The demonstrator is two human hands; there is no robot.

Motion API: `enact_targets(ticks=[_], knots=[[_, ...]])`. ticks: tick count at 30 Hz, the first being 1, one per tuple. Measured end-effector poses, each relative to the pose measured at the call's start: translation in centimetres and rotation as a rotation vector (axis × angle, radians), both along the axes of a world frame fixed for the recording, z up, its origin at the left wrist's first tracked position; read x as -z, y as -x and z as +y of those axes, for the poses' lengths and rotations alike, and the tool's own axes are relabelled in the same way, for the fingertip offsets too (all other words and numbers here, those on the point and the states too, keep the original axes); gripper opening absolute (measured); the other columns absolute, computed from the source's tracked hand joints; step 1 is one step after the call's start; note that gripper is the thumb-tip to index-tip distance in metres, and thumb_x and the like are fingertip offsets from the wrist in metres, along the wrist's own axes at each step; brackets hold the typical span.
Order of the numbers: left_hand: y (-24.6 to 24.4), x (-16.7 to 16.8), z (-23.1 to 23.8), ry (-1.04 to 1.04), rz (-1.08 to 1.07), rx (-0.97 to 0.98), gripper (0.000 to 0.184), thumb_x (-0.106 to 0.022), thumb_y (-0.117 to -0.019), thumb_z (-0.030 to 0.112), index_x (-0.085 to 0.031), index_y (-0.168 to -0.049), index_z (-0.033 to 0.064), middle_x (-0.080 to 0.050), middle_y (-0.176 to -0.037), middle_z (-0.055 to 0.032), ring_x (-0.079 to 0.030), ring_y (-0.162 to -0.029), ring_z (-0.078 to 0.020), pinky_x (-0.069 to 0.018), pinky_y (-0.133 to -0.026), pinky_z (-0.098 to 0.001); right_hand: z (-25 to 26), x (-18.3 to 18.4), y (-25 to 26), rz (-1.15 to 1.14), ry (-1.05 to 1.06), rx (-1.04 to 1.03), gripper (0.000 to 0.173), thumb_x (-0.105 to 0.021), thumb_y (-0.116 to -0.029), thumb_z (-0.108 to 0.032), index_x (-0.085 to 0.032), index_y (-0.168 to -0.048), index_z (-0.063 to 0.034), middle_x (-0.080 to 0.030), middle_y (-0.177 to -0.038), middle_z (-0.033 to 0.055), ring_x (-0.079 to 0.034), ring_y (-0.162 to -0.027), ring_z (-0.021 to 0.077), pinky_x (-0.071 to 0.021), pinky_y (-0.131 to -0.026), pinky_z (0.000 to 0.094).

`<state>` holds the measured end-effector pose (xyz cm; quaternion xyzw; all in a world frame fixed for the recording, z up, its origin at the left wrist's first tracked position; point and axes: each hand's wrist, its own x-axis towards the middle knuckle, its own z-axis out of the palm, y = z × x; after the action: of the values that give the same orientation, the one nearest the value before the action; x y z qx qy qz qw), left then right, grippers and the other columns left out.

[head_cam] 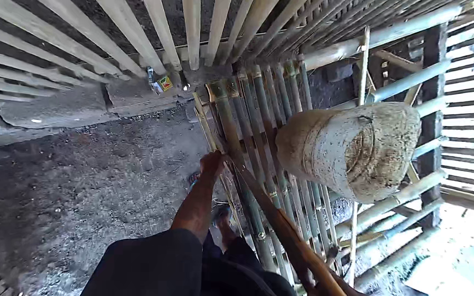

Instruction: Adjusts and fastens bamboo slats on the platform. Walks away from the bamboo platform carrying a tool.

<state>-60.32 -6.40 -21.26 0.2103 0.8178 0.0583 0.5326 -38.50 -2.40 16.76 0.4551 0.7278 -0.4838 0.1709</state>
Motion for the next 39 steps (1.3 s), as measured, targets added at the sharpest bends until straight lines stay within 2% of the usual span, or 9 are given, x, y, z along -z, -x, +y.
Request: enact_targets(ticks=[3,6,14,21,25,30,34,36,39], knots=[[0.5,-0.2,0.3,0.004,0.006,0.025,0.036,-0.066,-0.0951,0.025,-0.065,-0.127,0.0084,-0.069,-0.118,-0.0235,-0.067,-0.11,-0.0441,-0.0548,-0.083,-0.0644,1.2,8.1,2.3,0.043,-0.114,-0.084,0.05,-0.065,-0.0913,-0.016,-0.062,-0.136,0.0048,-0.074,-0.085,0.0075,-0.067,-0.068,0.0097,-0.06,-0.066,0.0318],[0.1,0.2,-0.1,-0.01,0.027,0.011,0.032,-0.068,-0.0932,0.025,-0.067,-0.122,0.0091,-0.071,-0.112,-0.0213,-0.069,-0.105,-0.0427,-0.0558,-0.079,-0.063,2.9,14.5,6.0,0.065,-0.07,-0.027,0.035,-0.064,-0.09,-0.02,-0.069,-0.119,-0.001,-0.067,-0.071,-0.0019,-0.06,-0.056,0.0059,-0.0547,-0.055,0.0288],[-0.3,0.2,-0.5,-0.042,0.025,-0.004,0.035,-0.072,-0.0908,0.023,-0.066,-0.121,0.0072,-0.07,-0.109,-0.0237,-0.068,-0.102,-0.0452,-0.0557,-0.077,-0.0645,-0.2,0.0,-2.8,0.01,-0.058,-0.063,0.046,-0.066,-0.0958,-0.018,-0.06,-0.126,0.0171,-0.072,-0.09,0.0171,-0.068,-0.078,0.0093,-0.0585,-0.078,0.0289],[0.8,-0.3,-0.5,-0.043,0.018,-0.026,0.036,-0.068,-0.0937,0.024,-0.066,-0.125,0.0067,-0.07,-0.114,-0.0244,-0.067,-0.108,-0.0452,-0.0545,-0.082,-0.0649,2.1,15.6,4.0,0.145,-0.074,0.002,0.033,-0.066,-0.0873,-0.017,-0.07,-0.114,0.002,-0.067,-0.07,-0.0031,-0.06,-0.056,0.0026,-0.055,-0.055,0.0253],[-1.5,-0.5,-1.9,-0.143,0.082,-0.058,0.032,-0.066,-0.0963,0.025,-0.068,-0.123,0.0079,-0.07,-0.112,-0.0236,-0.068,-0.104,-0.0457,-0.0544,-0.08,-0.0662,0.3,8.8,2.7,-0.008,-0.038,-0.013,0.052,-0.067,-0.0906,-0.014,-0.059,-0.137,0.0078,-0.073,-0.084,0.0084,-0.067,-0.068,0.0112,-0.0598,-0.067,0.0341],[-1.0,-0.1,-0.7,-0.027,0.019,-0.011,0.034,-0.068,-0.0924,0.024,-0.066,-0.123,0.0088,-0.07,-0.111,-0.0236,-0.068,-0.104,-0.0446,-0.0557,-0.077,-0.0649,-0.3,-0.4,-1.5,-0.062,0.069,0.033,0.046,-0.062,-0.0958,-0.01,-0.054,-0.131,0.0194,-0.07,-0.109,0.024,-0.069,-0.098,0.014,-0.0555,-0.094,0.0306],[0.6,0.0,-0.1,-0.019,-0.001,-0.006,0.036,-0.07,-0.0916,0.023,-0.066,-0.124,0.0074,-0.07,-0.114,-0.0231,-0.068,-0.106,-0.0445,-0.0551,-0.08,-0.0646,1.1,8.5,1.3,0.026,-0.028,-0.041,0.046,-0.065,-0.0937,-0.016,-0.062,-0.134,0.0075,-0.073,-0.087,0.0107,-0.069,-0.07,0.0129,-0.0608,-0.068,0.0343],[-0.2,0.3,-0.4,-0.026,0.008,-0.015,0.034,-0.073,-0.0887,0.022,-0.067,-0.12,0.0079,-0.071,-0.108,-0.0226,-0.069,-0.102,-0.0445,-0.0557,-0.076,-0.0646,1.9,14.0,2.5,0.157,-0.075,-0.008,0.026,-0.066,-0.0889,-0.018,-0.071,-0.106,0.001,-0.065,-0.067,-0.0034,-0.059,-0.053,0.0034,-0.0538,-0.051,0.0253],[-1.0,0.2,-0.8,-0.063,0.028,-0.02,0.036,-0.072,-0.0904,0.023,-0.067,-0.123,0.0082,-0.071,-0.109,-0.0235,-0.068,-0.103,-0.045,-0.0554,-0.078,-0.0656,1.0,10.9,1.2,0.077,-0.092,-0.042,0.034,-0.066,-0.09,-0.02,-0.07,-0.115,0.0027,-0.069,-0.073,-0.002,-0.062,-0.06,0.0022,-0.0564,-0.058,0.0245]])
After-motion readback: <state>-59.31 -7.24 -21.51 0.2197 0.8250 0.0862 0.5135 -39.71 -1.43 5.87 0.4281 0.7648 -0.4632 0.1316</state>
